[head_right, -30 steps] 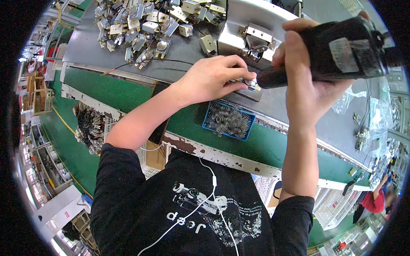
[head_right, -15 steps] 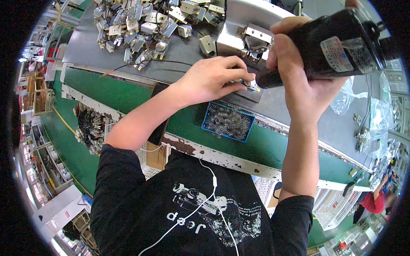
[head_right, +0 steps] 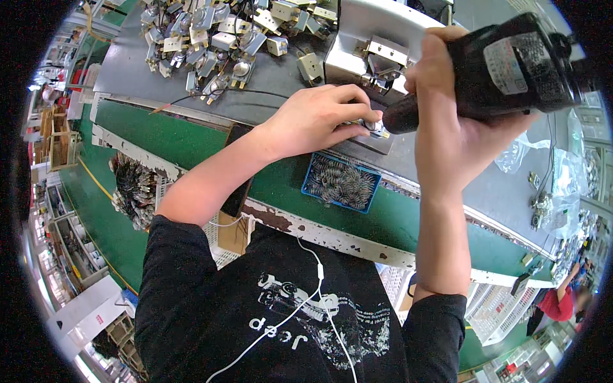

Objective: Assembling small electronic or mechanical components using an electric screwdriver on a factory production line.

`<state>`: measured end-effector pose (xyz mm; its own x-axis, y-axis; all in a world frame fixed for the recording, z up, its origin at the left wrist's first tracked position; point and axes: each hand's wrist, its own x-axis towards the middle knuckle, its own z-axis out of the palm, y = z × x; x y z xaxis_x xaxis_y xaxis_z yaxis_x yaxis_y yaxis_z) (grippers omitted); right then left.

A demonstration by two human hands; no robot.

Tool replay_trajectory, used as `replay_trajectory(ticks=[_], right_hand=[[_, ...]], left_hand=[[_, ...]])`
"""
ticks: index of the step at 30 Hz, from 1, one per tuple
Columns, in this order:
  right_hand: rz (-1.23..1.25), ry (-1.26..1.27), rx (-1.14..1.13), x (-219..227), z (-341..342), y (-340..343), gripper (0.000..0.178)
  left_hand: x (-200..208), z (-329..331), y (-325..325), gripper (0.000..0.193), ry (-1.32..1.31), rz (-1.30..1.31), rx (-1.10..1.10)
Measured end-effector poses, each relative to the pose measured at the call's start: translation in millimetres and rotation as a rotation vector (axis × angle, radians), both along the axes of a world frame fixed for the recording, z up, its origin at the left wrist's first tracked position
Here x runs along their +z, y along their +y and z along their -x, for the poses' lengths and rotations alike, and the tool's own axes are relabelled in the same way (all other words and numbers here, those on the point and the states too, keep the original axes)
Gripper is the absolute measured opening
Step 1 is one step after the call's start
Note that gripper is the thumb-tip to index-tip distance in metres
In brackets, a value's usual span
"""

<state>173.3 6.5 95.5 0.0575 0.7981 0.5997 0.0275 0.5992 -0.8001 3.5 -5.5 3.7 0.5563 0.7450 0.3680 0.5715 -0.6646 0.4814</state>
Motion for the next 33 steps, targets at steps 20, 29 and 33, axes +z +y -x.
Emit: replay_trajectory(ticks=[20, 29, 33], right_hand=[[0.076, 0.033, 0.354, 6, -13, 3, 0.012], [0.102, 0.008, 0.494, 12, -20, 12, 0.012], [0.088, -0.030, 0.552, 14, -22, 14, 0.011]], left_hand=[[-2, 2, 4, 0.019, -0.022, 0.062, -0.058], [-2, 2, 5, 0.021, -0.034, -0.031, -0.066], [0, 1, 4, 0.023, -0.028, -0.063, -0.086]])
